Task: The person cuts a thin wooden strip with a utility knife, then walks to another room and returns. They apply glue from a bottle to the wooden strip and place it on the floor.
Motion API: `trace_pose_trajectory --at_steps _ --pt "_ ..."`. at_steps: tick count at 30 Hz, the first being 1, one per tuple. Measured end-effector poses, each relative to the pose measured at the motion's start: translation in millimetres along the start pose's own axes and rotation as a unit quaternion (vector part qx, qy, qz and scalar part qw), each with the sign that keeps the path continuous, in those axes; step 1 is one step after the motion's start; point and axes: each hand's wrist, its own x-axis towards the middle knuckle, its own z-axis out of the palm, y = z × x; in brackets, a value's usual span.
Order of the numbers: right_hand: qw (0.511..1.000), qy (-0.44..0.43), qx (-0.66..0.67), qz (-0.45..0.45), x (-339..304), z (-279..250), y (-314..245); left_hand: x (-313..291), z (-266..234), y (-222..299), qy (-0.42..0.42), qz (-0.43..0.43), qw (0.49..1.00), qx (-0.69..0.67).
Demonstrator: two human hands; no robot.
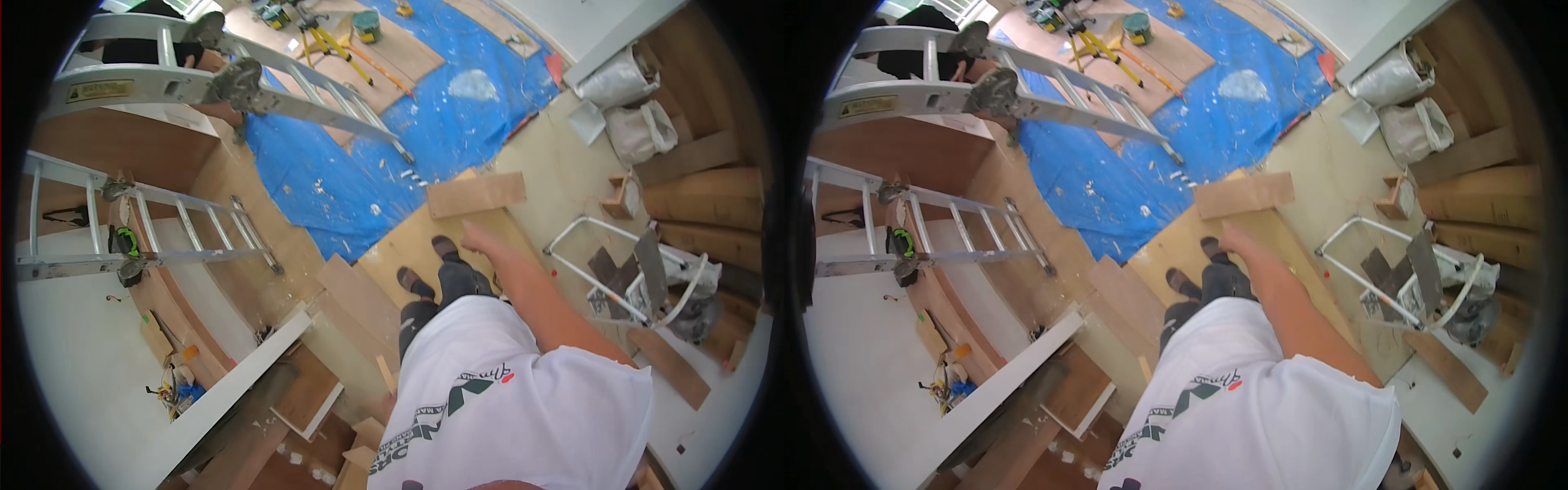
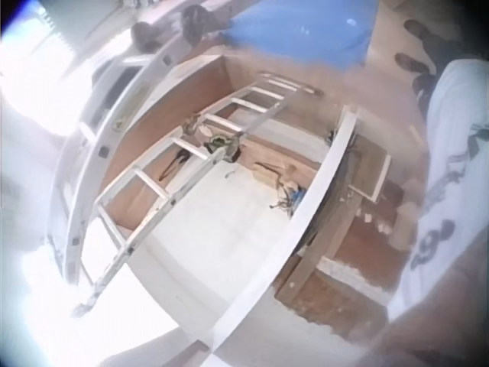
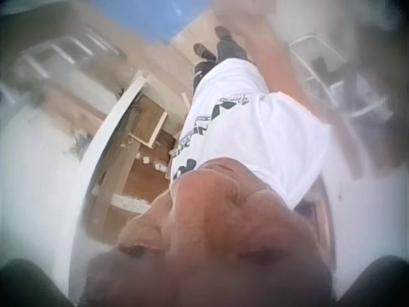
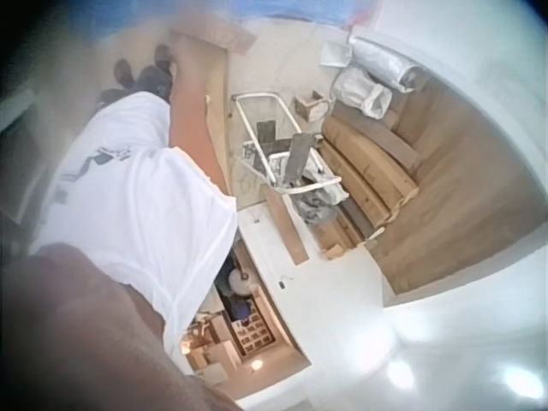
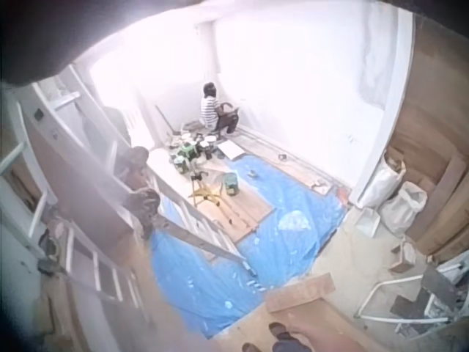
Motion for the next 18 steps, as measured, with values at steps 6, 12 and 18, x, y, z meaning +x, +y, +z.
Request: trace_pose_trajectory --at_steps 6,12,18 --pt "0.997 -0.023 0.069 -0.030 -6 -7 24 11 31 16 0.027 0.004 1.000 0.001" --pt "0.997 -0.029 0.069 -0.003 4 -2 114 50 38 53 0.054 0.042 0.998 -0.013" --pt "1.000 -0.028 0.013 0.002 -15 -13 145 55 36 90 0.069 -0.089 0.990 -0.088"
